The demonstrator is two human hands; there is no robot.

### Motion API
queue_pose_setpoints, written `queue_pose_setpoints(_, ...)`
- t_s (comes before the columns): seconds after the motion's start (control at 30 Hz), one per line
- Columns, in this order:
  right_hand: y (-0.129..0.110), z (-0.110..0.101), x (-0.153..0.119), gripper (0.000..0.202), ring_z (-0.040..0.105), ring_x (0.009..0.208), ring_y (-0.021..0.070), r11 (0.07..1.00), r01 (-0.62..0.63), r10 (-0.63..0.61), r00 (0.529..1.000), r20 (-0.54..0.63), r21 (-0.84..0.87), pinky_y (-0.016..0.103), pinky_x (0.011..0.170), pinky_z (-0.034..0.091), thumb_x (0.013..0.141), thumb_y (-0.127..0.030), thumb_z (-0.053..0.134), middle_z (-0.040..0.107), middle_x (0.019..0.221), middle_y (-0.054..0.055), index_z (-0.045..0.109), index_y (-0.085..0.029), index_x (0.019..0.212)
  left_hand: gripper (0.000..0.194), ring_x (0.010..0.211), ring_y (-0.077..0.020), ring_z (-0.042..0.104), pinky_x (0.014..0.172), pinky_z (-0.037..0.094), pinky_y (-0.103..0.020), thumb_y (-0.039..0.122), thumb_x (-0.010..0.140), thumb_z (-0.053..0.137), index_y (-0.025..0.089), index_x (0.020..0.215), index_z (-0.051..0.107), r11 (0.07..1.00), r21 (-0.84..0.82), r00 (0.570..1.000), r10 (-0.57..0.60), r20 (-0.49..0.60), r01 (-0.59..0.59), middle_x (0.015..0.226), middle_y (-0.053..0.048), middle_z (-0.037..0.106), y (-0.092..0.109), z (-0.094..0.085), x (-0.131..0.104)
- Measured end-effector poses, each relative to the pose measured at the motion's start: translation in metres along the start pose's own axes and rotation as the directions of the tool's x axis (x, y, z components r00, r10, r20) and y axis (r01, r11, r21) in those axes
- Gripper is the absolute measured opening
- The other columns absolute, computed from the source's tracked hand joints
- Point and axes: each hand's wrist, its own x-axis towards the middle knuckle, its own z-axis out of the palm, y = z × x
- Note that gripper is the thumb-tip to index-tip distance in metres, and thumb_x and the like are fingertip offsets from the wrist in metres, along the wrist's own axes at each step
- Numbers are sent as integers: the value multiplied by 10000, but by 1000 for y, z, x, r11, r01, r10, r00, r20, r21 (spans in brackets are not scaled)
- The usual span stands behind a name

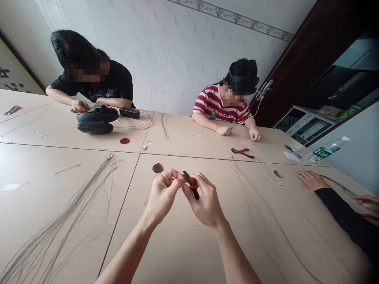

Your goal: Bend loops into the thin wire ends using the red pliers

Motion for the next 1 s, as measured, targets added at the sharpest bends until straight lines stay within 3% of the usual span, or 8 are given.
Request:
queue_pose_setpoints(0.17,-2,-5,-3,136,483,666,136,951,-125,134,991,-12,283,276,656,421,920,-313,577,488,738,-17,621,-213,1002,197,488,-71,143,458,134,-242,258,834,582,190,674,487,1000,4,1000,4,-19,-4,529,89,282,0,-3,2)
queue_pose_setpoints(0.27,-1,-5,-4,136,459,646,124,905,-182,195,981,6,384,265,635,404,918,-339,598,459,709,-30,625,-213,963,186,493,-77,136,462,134,-245,265,844,569,194,688,497,1000,8,1000,3,-17,-3,521,91,245,-2,-3,1)
queue_pose_setpoints(0.47,0,-1,-3,183,369,608,104,900,-184,198,980,5,395,254,592,327,940,-336,577,433,675,-43,564,-198,820,181,491,-79,132,466,129,-254,297,849,577,198,713,509,1000,1,1000,-5,-3,5,513,97,224,1,-1,0)
queue_pose_setpoints(0.7,-4,-3,-2,222,341,581,97,907,-173,187,982,-1,384,242,559,305,960,-326,542,382,643,-54,509,-200,780,195,483,-68,176,471,183,-232,268,823,578,182,663,506,998,68,998,-4,60,0,502,95,264,7,1,-2)
queue_pose_setpoints(0.83,-5,-8,-2,241,332,582,99,912,-186,199,980,3,365,238,553,307,960,-332,541,372,642,-53,488,-203,763,169,498,-70,367,510,324,-211,269,844,570,178,702,561,994,108,999,16,49,-22,551,65,430,9,-1,-3)
queue_pose_setpoints(0.93,-5,-10,-2,231,330,578,99,912,-194,205,979,9,361,238,547,305,959,-335,544,383,642,-53,503,-205,772,69,671,-113,573,676,462,-243,226,832,606,183,779,614,993,88,996,79,41,-82,710,22,582,11,-5,-3)
queue_pose_setpoints(1.0,-5,-11,-2,231,328,574,99,908,-201,210,978,17,367,237,543,304,958,-337,545,379,637,-55,506,-206,773,48,777,-144,620,749,485,-268,227,823,649,187,814,624,993,60,992,98,79,-103,794,3,621,11,-7,-2)
